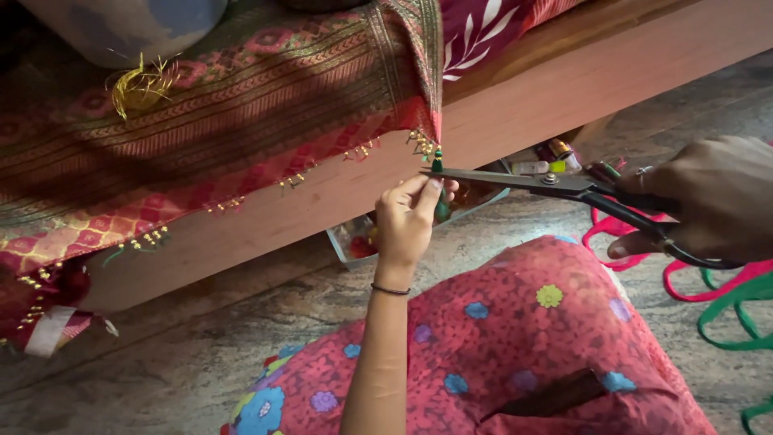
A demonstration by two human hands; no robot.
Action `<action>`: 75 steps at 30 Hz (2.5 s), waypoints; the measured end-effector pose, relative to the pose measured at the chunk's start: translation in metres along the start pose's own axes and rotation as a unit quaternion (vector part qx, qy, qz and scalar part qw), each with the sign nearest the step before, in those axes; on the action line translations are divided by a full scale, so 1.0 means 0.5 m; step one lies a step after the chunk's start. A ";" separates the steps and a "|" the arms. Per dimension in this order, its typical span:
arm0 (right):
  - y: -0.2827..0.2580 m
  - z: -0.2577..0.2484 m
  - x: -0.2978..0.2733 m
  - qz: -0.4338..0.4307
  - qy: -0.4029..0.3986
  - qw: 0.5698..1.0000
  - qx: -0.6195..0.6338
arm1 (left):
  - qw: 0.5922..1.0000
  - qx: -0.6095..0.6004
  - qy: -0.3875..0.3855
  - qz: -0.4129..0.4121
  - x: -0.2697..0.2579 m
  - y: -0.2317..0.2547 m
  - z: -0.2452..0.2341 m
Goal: Tying and trimming decorative tassels on a sari's border.
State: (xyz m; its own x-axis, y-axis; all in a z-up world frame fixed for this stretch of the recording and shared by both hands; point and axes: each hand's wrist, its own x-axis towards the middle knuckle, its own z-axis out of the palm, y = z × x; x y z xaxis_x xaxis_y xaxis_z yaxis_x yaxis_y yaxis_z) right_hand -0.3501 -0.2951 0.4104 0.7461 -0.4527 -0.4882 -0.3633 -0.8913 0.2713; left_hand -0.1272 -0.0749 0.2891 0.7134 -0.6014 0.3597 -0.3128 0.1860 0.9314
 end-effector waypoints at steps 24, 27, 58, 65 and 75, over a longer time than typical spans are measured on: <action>-0.001 -0.026 -0.020 -0.028 0.020 0.999 -0.018 | 0.990 0.130 0.026 0.043 -0.008 0.029 0.004; -0.026 -0.061 -0.042 0.007 0.004 1.000 0.002 | 0.994 0.095 0.048 0.035 -0.007 0.025 0.016; -0.105 0.836 0.128 -0.126 0.244 0.922 0.275 | 0.988 -0.146 0.043 0.013 -0.103 0.100 0.088; -0.286 0.292 0.120 -0.191 0.342 0.849 0.354 | 0.959 -0.263 0.048 -0.091 -0.127 0.141 0.111; -0.315 0.546 0.165 -0.165 0.122 0.880 0.429 | 0.883 -0.344 0.134 -0.289 -0.072 -0.176 0.022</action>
State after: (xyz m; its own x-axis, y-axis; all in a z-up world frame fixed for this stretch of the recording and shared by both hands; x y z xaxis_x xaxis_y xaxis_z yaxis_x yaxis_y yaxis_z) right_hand -0.3834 -0.1989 0.1010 0.9495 -0.2407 -0.2014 -0.3137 -0.7111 -0.6292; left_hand -0.1325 -0.0783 0.1937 0.7806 -0.5623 -0.2730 0.5420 0.3914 0.7436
